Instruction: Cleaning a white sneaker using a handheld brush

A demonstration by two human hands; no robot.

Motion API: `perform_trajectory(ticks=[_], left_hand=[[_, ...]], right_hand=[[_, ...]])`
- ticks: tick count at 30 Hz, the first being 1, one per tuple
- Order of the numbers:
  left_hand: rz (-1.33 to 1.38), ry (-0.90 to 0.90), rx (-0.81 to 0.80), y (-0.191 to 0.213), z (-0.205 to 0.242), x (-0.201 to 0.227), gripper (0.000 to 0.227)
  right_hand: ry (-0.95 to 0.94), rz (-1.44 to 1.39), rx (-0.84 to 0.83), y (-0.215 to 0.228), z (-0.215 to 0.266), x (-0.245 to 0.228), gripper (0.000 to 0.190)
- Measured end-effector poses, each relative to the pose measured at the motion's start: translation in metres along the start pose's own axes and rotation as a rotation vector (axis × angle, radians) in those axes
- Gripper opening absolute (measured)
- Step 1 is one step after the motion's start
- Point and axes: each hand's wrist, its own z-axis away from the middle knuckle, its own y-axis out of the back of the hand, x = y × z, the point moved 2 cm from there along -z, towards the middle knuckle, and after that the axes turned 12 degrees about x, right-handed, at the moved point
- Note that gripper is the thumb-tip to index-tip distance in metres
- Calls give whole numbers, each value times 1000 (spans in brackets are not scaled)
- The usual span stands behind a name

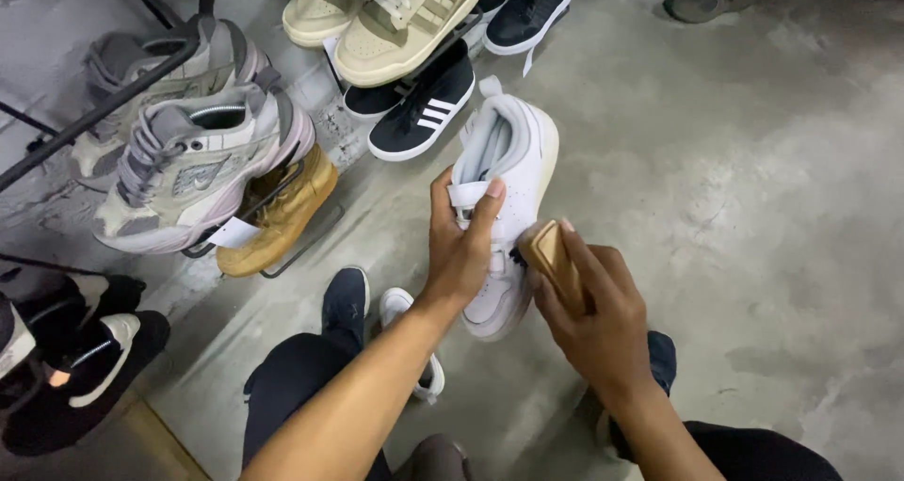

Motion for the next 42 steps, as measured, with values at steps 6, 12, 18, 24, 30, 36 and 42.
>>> perform_trajectory(ticks=[6,12,18,24,30,36,42], left_hand=[[133,-59,38,1,-20,-22,66],[-38,20,3,-1,0,-3,72],[71,8,-19,2,-9,-13,70],[-64,-11,-55,4,1,-2,82],[-29,-87,-30,-2,-9,-13,74],[-101,-64,-19,2,-6,-14,70],[-59,-47,-69,-10,4,-15,73]], right_hand=[[5,6,-67,3,6,-12,62],[8,59,38,-1,3,0,59],[19,-114,-79,-3,11,-15,59],[-67,-27,115,-6,6,3,55],[85,-170,4,-5,0,-6,63],[53,-118,25,-2,6,10,69],[21,-257,2,3,-8,-3,59]])
